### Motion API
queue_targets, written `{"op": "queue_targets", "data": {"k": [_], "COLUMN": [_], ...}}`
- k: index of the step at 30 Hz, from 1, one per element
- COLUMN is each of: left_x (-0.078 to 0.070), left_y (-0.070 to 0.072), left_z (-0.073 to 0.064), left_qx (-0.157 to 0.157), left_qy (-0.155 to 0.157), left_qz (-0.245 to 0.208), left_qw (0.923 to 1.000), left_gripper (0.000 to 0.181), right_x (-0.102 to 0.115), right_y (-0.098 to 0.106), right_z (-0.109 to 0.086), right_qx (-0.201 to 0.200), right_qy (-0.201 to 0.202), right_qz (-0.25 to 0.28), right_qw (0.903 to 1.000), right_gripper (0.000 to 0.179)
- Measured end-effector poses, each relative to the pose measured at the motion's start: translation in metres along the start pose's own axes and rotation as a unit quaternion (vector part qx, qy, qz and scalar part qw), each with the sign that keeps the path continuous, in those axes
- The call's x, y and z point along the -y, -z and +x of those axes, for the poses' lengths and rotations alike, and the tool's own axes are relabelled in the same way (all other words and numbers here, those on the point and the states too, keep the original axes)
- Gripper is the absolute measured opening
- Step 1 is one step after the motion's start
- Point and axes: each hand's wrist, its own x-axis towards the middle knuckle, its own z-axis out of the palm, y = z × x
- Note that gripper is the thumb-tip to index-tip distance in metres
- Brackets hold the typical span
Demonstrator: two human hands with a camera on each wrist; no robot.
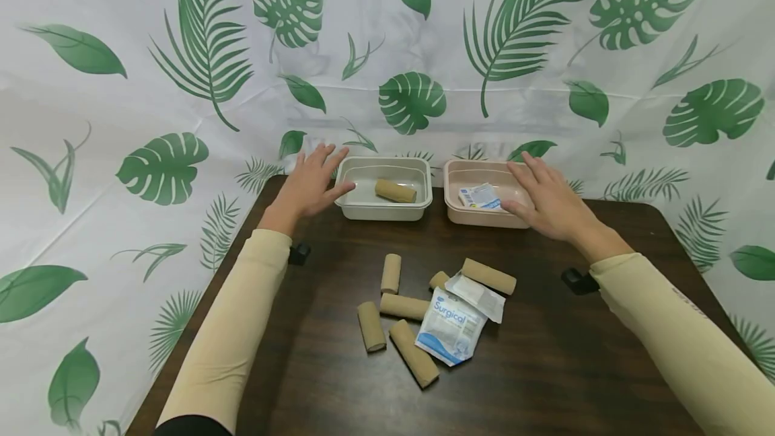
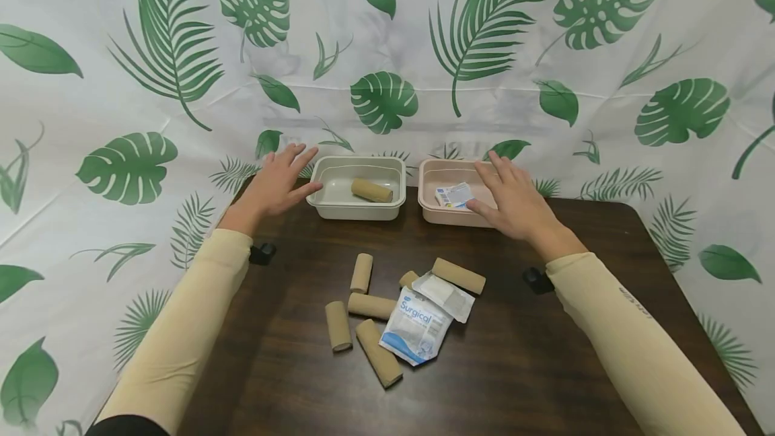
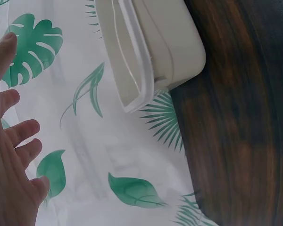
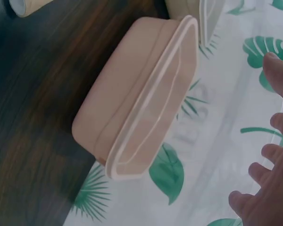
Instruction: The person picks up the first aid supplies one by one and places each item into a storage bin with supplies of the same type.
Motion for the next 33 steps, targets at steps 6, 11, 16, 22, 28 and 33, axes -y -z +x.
{"op": "queue_targets", "data": {"k": [6, 11, 16, 22, 28, 33], "left_x": [0.000, 0.005, 0.010, 0.013, 0.016, 0.016], "left_y": [-0.008, -0.019, -0.034, -0.054, -0.073, -0.083], "left_z": [-0.002, -0.007, -0.014, -0.023, -0.028, -0.026], "left_qx": [0.006, 0.006, 0.011, 0.014, 0.001, -0.003], "left_qy": [0.005, 0.017, 0.040, 0.073, 0.106, 0.128], "left_qz": [-0.021, -0.060, -0.152, -0.230, -0.296, -0.323], "left_qw": [0.9997, 0.9980, 0.9876, 0.9704, 0.9494, 0.9376], "left_gripper": [0.080, 0.079, 0.081, 0.079, 0.081, 0.083], "right_x": [0.002, 0.005, 0.008, 0.019, 0.033, 0.048], "right_y": [-0.004, -0.012, -0.024, -0.040, -0.061, -0.073], "right_z": [-0.006, -0.013, -0.023, -0.040, -0.058, -0.071], "right_qx": [0.017, 0.019, 0.024, 0.053, 0.091, 0.112], "right_qy": [-0.008, 0.007, 0.015, 0.017, 0.026, 0.026], "right_qz": [0.019, 0.041, 0.059, 0.094, 0.129, 0.174], "right_qw": [0.9996, 0.9990, 0.9979, 0.9940, 0.9872, 0.9780], "right_gripper": [0.081, 0.079, 0.075, 0.074, 0.073, 0.071]}}
